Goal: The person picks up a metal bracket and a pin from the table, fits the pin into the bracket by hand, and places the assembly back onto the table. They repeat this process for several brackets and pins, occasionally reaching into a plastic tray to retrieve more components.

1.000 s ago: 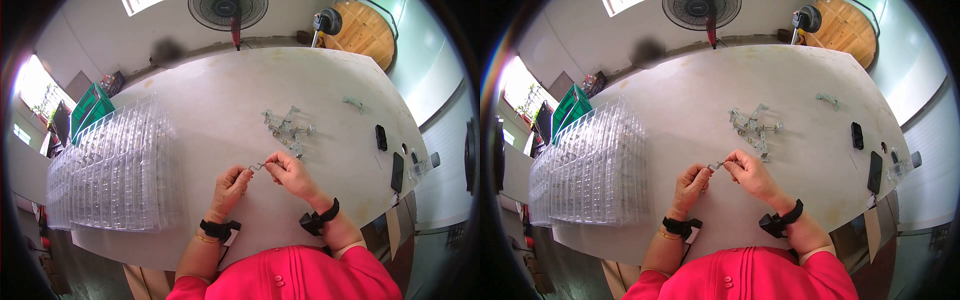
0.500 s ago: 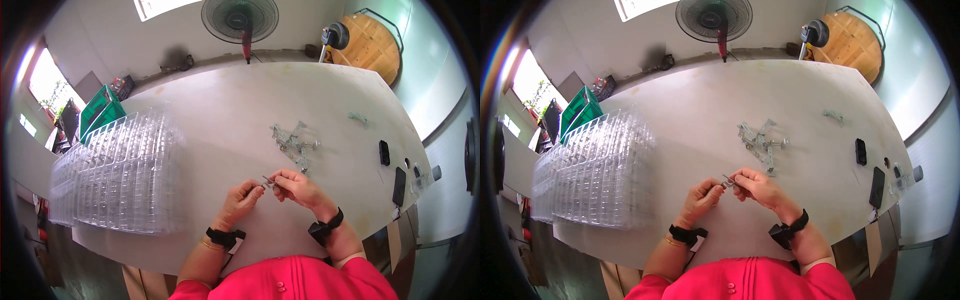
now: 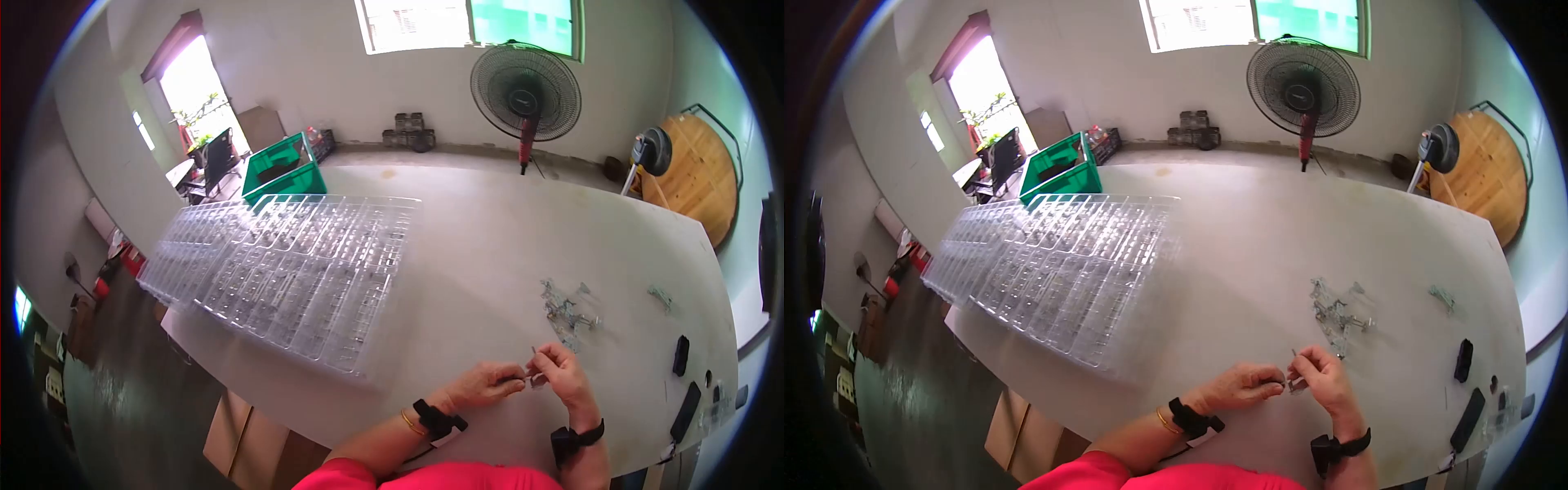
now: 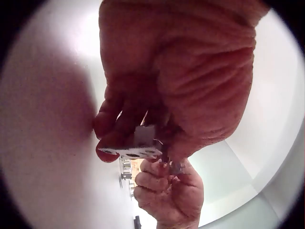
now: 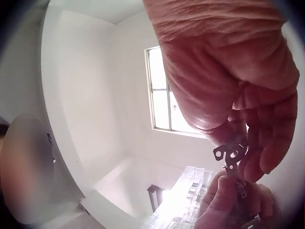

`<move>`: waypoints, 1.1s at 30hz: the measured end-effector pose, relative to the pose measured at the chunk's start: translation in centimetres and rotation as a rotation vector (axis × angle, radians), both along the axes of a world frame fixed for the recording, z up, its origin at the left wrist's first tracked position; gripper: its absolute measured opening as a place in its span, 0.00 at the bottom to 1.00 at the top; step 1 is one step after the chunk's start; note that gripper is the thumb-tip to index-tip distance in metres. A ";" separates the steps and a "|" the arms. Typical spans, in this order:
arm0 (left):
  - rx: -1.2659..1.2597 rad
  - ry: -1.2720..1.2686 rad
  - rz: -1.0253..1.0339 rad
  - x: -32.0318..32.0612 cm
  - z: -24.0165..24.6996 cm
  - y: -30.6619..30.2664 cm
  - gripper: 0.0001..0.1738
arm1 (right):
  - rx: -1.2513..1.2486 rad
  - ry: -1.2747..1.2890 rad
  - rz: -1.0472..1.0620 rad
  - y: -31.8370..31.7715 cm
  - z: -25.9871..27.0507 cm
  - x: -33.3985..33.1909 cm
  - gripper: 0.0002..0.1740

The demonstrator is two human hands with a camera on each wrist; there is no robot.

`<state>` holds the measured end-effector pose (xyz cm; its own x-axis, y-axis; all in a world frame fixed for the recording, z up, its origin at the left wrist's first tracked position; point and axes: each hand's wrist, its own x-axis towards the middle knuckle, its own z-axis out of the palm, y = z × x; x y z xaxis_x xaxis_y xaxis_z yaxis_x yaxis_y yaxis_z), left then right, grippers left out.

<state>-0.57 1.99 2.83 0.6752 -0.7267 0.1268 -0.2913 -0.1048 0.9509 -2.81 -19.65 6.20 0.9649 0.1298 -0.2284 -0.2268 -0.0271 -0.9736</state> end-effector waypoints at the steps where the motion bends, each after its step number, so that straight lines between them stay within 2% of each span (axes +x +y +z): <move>1: 0.001 -0.007 0.013 0.0 -0.1 0.0 0.11 | 0.001 -0.007 0.013 -0.1 -0.4 0.1 0.08; 3: -0.173 0.145 0.073 0.1 -0.3 0.0 0.13 | 0.038 -0.124 -0.083 -0.2 -1.0 0.3 0.08; 4: -0.173 0.136 0.080 0.2 -0.6 0.0 0.13 | 0.040 -0.132 -0.075 0.0 -1.1 0.3 0.08; 6: -0.398 0.207 0.167 0.6 -1.1 -0.1 0.15 | 0.149 -0.038 -0.058 0.2 -1.0 0.1 0.08; 9: -0.537 0.233 0.217 0.7 -0.9 0.0 0.14 | 0.196 0.046 0.039 1.1 -1.3 -0.3 0.09; 14: -0.499 0.172 0.310 0.9 -2.1 -0.1 0.14 | 0.243 0.034 0.104 2.7 -0.7 -0.7 0.09; 20: -0.439 0.085 0.355 0.8 -2.2 -0.3 0.14 | 0.360 0.001 -0.052 2.1 -2.1 -0.2 0.07; 22: -0.399 0.066 0.355 0.7 -1.6 0.0 0.14 | 0.332 -0.113 -0.139 2.1 -1.9 0.0 0.06; 25: -0.400 0.140 0.277 0.5 -1.1 -0.1 0.18 | 0.300 -0.169 -0.176 1.9 -0.8 -0.1 0.05; 27: -0.483 0.306 0.263 0.4 -1.3 -0.4 0.22 | 0.262 -0.226 -0.194 1.7 -0.4 0.0 0.05; 29: -0.576 0.313 0.209 0.8 -1.4 -0.2 0.24 | 0.227 -0.277 -0.188 1.1 -0.6 0.1 0.05; 32: -0.580 0.433 0.210 1.5 -1.7 -0.1 0.22 | 0.205 -0.313 -0.198 0.6 0.0 0.0 0.05; 33: -0.611 0.547 0.222 1.7 -1.6 0.2 0.20 | 0.220 -0.359 -0.169 0.5 0.1 0.0 0.05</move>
<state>1.13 2.23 1.25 0.8747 -0.4799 0.0679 0.1928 0.4730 0.8597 -2.86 -19.13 6.33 0.9898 -0.0286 0.1395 0.1424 0.1978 -0.9698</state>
